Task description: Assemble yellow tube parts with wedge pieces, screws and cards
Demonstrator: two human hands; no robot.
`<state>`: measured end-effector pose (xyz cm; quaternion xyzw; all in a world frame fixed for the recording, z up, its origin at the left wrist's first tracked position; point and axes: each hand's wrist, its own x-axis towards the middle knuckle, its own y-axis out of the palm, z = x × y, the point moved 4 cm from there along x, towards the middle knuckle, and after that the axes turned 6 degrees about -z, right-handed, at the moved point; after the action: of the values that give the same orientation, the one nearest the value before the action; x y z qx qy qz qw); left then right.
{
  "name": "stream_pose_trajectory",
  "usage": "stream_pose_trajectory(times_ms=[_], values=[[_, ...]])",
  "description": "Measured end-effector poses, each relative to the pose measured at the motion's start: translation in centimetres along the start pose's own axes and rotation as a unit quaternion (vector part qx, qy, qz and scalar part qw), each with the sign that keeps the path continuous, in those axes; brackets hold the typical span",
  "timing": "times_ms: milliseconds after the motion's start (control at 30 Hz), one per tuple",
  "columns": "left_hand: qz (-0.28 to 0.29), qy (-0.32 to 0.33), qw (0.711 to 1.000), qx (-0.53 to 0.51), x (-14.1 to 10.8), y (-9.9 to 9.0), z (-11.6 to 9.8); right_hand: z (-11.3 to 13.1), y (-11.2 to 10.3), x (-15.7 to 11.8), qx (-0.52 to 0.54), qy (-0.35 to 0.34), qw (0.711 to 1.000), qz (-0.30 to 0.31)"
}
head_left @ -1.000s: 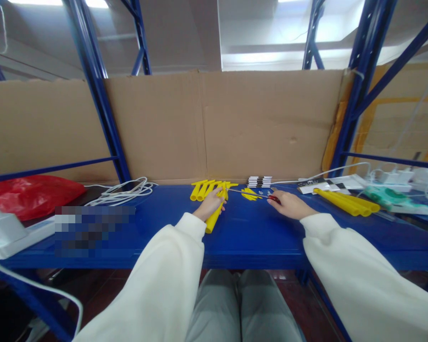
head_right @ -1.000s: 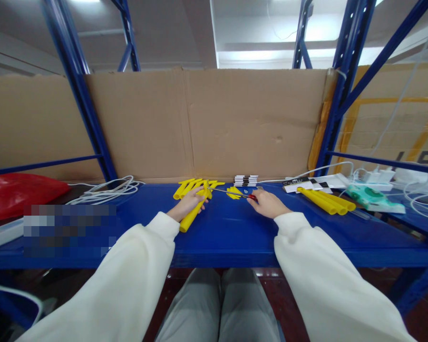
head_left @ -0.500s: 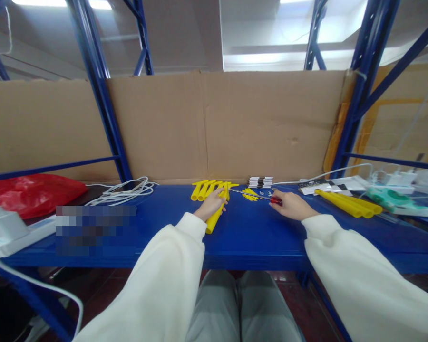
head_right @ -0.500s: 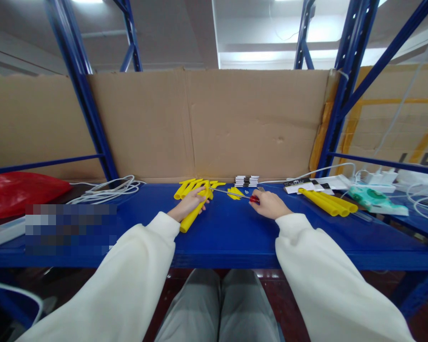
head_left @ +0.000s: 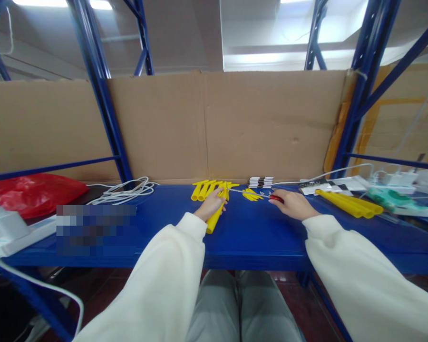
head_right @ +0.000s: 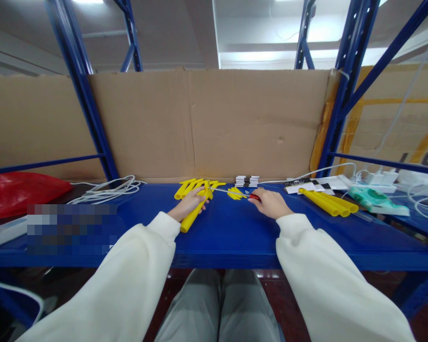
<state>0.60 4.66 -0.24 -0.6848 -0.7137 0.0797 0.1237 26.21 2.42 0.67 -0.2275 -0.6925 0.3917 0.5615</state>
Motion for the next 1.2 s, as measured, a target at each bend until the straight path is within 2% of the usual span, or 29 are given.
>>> stream_pose_trajectory(times_ms=[300, 567, 867, 1067, 1200], values=[[-0.002, 0.001, 1.000, -0.007, 0.04, -0.15, 0.18, -0.21, 0.58, 0.03, 0.079, -0.011, 0.997, 0.019], [-0.007, -0.001, 1.000, 0.003, 0.08, -0.05, 0.13, -0.14, -0.23, -0.09, 0.019, -0.005, 1.000, 0.011], [0.004, 0.008, 1.000, 0.004, 0.62, 0.02, 0.47, -0.32, 0.16, -0.04, 0.050, -0.018, 0.999, 0.007], [0.007, 0.025, 0.999, 0.019, 0.47, -0.14, 0.40, -0.25, -0.20, -0.20, 0.006, -0.019, 1.000, -0.004], [0.012, 0.040, 0.999, 0.022, 0.66, -0.22, 0.57, -0.15, -0.20, -0.29, 0.023, -0.023, 0.999, -0.002]])
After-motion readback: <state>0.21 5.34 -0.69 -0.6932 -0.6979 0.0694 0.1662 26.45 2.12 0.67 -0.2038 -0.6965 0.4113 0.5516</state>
